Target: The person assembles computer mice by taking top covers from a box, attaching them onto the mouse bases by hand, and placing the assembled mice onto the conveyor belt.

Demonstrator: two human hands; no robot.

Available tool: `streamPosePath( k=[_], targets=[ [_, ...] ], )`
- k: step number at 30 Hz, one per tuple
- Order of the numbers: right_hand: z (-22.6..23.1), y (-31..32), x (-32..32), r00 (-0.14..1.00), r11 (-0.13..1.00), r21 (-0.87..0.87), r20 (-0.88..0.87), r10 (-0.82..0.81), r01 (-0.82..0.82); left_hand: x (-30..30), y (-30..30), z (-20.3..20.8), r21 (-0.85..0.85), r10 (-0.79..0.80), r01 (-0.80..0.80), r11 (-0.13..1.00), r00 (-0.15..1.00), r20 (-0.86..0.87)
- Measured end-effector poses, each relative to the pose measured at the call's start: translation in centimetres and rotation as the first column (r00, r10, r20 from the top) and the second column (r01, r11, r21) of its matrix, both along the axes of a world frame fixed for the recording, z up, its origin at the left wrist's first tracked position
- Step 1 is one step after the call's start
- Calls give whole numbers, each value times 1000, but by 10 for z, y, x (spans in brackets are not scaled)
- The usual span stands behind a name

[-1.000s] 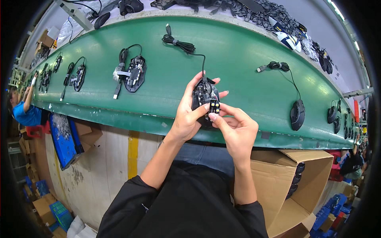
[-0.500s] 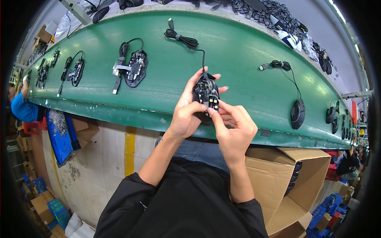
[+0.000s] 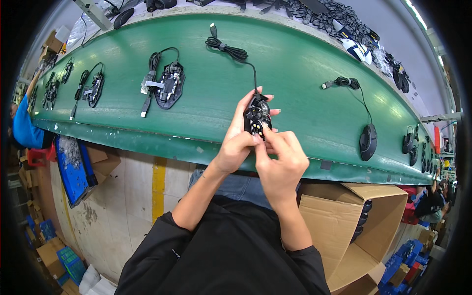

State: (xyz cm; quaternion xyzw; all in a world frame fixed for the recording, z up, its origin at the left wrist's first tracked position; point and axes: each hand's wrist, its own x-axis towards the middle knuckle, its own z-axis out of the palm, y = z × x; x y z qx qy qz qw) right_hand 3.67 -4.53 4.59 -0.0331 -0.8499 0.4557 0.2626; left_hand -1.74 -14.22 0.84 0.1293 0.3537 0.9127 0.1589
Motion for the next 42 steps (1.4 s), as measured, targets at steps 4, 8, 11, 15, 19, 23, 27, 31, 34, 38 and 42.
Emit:
streamPosePath(
  k=[4,8,11,15,19,23,27,31,34,38,42],
  targets=[
    [9,6,1,991,974,192,81,109,-123,3,-3,3,-10,73,-73,997,996,41],
    [-2,10,-4,961,966,-199,186,204,-166,8,-6,3,112,-7,-9,994,990,142],
    [-12,16,-3,942,922,-360,238,237,-141,10,-13,6,94,22,-38,995,986,166],
    [-20,10,-3,946,828,-559,254,202,-27,15,-15,0,137,-20,0,991,989,148],
    [-31,21,-8,960,830,-550,272,71,94,14,-3,7,-18,32,-30,999,994,108],
    [-5,61,40,936,744,-664,306,174,78,21,-1,2,-112,1,10,994,996,94],
    [54,155,151,913,832,-408,317,-256,375,17,-16,9,-146,69,-51,988,990,121],
    [50,276,247,508,579,117,362,-782,807,17,-1,16,-220,17,5,975,995,98],
    [-29,337,297,316,526,222,591,-742,821,14,2,16,-241,-4,22,970,997,75],
    [-161,393,286,102,345,688,369,-924,638,12,-3,18,-189,-18,46,981,989,145],
    [-196,400,266,29,256,928,258,-966,273,13,-2,13,-158,-61,88,984,984,165]
  ],
)
